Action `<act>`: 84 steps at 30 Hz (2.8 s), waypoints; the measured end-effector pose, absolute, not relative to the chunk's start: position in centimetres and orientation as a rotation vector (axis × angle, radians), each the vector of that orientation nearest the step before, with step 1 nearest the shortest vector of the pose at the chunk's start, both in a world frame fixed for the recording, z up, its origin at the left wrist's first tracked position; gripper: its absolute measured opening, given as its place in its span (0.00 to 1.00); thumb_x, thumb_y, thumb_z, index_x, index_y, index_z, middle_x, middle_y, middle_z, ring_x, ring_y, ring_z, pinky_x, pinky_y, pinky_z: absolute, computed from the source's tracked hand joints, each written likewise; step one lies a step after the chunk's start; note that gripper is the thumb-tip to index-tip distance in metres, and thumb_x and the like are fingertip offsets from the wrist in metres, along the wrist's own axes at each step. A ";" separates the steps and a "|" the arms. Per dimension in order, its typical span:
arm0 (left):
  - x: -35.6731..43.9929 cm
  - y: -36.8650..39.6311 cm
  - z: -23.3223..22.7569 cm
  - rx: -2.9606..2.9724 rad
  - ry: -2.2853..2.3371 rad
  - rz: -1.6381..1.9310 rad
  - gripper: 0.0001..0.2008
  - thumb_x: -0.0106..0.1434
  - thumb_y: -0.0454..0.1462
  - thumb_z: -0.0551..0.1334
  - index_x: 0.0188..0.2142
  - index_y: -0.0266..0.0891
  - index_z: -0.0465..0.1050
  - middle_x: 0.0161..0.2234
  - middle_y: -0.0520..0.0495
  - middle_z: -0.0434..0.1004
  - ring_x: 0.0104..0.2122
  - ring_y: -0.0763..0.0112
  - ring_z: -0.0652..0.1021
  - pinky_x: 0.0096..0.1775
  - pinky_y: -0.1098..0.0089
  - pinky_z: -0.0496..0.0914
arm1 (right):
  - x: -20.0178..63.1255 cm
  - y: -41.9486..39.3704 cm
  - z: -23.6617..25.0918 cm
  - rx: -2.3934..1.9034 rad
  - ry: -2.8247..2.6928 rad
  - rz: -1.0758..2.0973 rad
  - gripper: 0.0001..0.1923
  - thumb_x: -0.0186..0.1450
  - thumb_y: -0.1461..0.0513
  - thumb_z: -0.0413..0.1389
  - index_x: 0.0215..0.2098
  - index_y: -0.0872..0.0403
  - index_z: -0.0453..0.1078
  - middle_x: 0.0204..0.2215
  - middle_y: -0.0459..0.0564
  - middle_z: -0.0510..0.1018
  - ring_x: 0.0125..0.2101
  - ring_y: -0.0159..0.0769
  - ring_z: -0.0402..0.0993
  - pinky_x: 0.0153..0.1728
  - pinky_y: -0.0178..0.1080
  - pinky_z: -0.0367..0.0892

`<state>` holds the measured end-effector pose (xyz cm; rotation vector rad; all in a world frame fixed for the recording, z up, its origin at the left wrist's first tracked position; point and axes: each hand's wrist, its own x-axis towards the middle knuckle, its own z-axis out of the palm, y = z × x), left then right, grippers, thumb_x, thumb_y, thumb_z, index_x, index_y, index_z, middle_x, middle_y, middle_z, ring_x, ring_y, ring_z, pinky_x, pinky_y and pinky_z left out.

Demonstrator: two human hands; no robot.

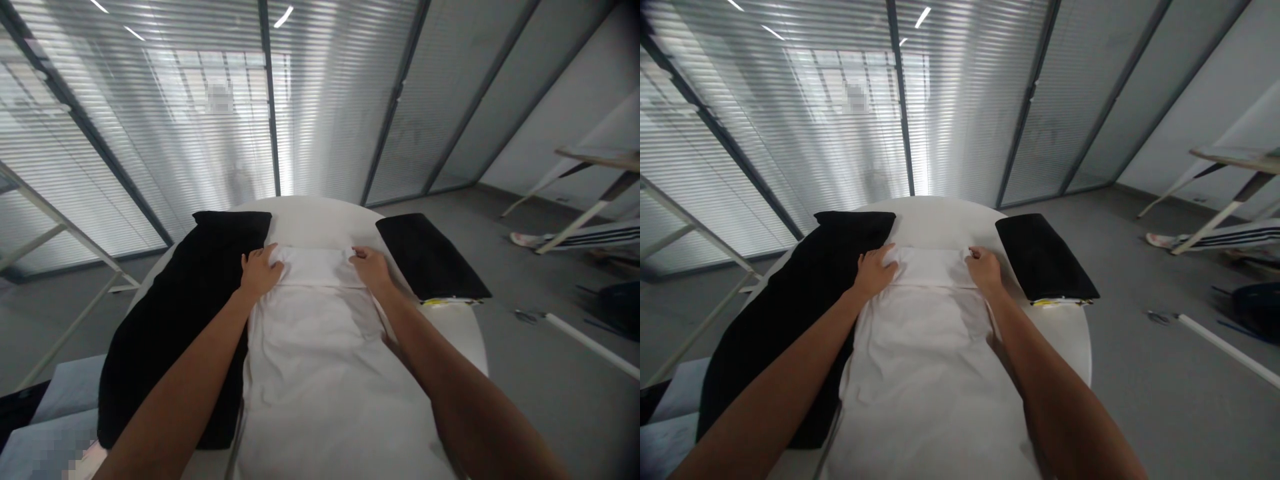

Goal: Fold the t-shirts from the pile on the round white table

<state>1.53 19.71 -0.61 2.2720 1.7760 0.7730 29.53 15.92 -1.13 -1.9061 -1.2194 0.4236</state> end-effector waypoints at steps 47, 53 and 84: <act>-1.6 20.6 4.9 1.275 1.011 1.022 0.20 0.43 0.29 0.70 0.36 0.38 0.67 0.36 0.50 0.71 0.35 0.68 0.76 0.35 0.55 0.79 | 29.4 13.9 2.8 -1.380 -0.957 0.879 0.12 0.54 0.60 0.56 0.38 0.51 0.67 0.37 0.46 0.73 0.36 0.36 0.71 0.26 0.38 0.77; -0.9 21.4 3.9 1.550 0.934 1.342 0.23 0.40 0.28 0.65 0.40 0.39 0.71 0.33 0.53 0.71 0.35 0.72 0.73 0.38 0.69 0.73 | 29.7 14.2 1.9 -1.160 -0.769 0.886 0.08 0.48 0.60 0.54 0.27 0.51 0.61 0.27 0.43 0.68 0.33 0.35 0.71 0.34 0.41 0.75; 4.1 16.9 2.6 2.679 1.520 0.811 0.22 0.66 0.41 0.51 0.56 0.38 0.69 0.56 0.36 0.70 0.59 0.51 0.66 0.61 0.49 0.52 | 25.9 12.5 1.9 -1.483 -1.911 -0.143 0.23 0.65 0.66 0.45 0.55 0.50 0.70 0.54 0.49 0.74 0.63 0.43 0.56 0.64 0.52 0.47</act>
